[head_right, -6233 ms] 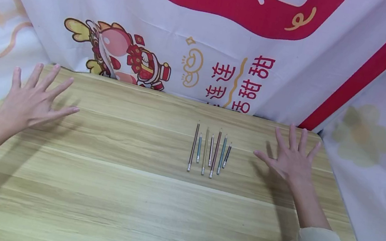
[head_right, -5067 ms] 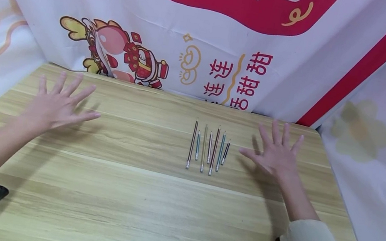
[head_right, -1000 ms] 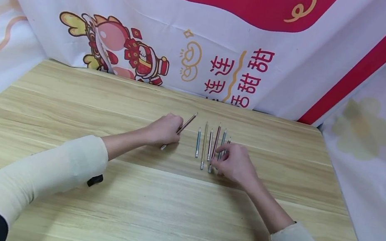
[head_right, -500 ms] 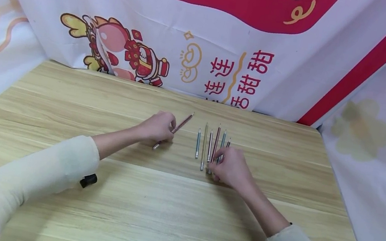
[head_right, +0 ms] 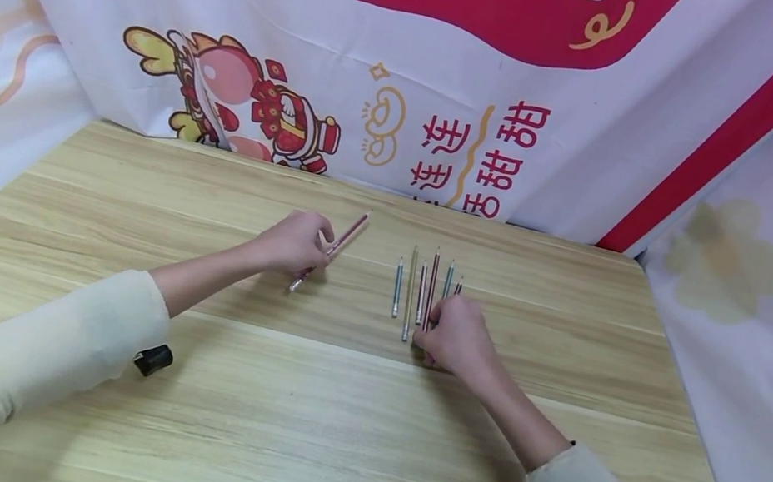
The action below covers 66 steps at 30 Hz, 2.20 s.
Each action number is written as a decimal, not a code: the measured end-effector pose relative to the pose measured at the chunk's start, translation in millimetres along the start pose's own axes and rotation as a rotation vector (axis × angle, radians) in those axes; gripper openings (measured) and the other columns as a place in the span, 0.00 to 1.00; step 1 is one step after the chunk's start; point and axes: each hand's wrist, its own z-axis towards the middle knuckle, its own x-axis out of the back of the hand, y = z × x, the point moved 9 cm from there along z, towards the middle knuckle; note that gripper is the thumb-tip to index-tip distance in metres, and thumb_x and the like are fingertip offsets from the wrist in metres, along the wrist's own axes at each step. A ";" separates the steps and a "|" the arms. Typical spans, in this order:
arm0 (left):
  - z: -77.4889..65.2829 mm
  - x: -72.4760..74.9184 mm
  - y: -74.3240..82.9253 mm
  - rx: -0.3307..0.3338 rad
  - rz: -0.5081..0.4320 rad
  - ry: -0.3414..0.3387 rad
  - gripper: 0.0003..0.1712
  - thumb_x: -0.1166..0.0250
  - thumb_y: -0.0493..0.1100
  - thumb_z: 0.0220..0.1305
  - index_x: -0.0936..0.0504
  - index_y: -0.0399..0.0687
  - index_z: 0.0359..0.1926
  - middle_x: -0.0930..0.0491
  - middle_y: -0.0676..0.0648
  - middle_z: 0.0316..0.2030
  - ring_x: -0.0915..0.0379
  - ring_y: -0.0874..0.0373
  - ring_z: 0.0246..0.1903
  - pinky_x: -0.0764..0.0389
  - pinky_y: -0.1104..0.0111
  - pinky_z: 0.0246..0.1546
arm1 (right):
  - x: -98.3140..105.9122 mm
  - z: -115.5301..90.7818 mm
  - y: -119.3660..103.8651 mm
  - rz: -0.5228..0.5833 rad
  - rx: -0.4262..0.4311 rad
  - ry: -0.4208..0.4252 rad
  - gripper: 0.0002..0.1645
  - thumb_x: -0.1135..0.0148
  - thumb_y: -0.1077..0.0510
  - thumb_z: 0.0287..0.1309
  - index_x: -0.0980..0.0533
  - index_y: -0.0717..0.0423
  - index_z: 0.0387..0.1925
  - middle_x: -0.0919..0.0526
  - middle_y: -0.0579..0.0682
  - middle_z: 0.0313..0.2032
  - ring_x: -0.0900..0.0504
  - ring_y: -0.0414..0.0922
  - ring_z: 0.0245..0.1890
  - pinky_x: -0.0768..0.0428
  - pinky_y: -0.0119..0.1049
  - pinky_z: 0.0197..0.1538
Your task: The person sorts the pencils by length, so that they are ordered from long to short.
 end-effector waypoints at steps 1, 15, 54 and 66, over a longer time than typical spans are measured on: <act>-1.1 2.2 -1.0 0.001 0.000 0.004 0.22 0.32 0.32 0.63 0.22 0.28 0.56 0.17 0.34 0.43 0.22 0.57 0.22 0.17 0.72 0.20 | -0.2 0.3 0.4 0.002 -0.014 0.001 0.13 0.26 0.65 0.55 0.17 0.67 0.41 0.15 0.50 0.21 0.17 0.41 0.16 0.14 0.34 0.21; -6.0 12.9 -12.6 0.014 -0.033 0.010 0.22 0.32 0.32 0.63 0.22 0.28 0.57 0.20 0.33 0.48 0.21 0.55 0.25 0.15 0.72 0.23 | -1.3 0.2 7.5 0.081 -0.074 -0.014 0.16 0.26 0.67 0.52 0.22 0.69 0.41 0.16 0.53 0.20 0.16 0.42 0.16 0.12 0.36 0.23; -27.7 56.1 -62.7 0.062 -0.116 0.050 0.12 0.32 0.32 0.65 0.17 0.28 0.46 0.21 0.41 0.31 0.24 0.58 0.23 0.17 0.71 0.24 | 3.5 9.6 8.3 0.329 -0.086 -0.036 0.18 0.35 0.64 0.64 0.26 0.69 0.52 0.19 0.55 0.26 0.21 0.43 0.17 0.17 0.33 0.20; -46.9 74.7 -86.8 0.093 -0.151 0.051 0.13 0.34 0.34 0.68 0.19 0.26 0.48 0.19 0.36 0.37 0.24 0.55 0.29 0.15 0.68 0.27 | -1.6 14.1 2.9 0.404 -0.069 -0.031 0.14 0.40 0.64 0.66 0.26 0.70 0.49 0.23 0.50 0.23 0.24 0.41 0.17 0.21 0.30 0.19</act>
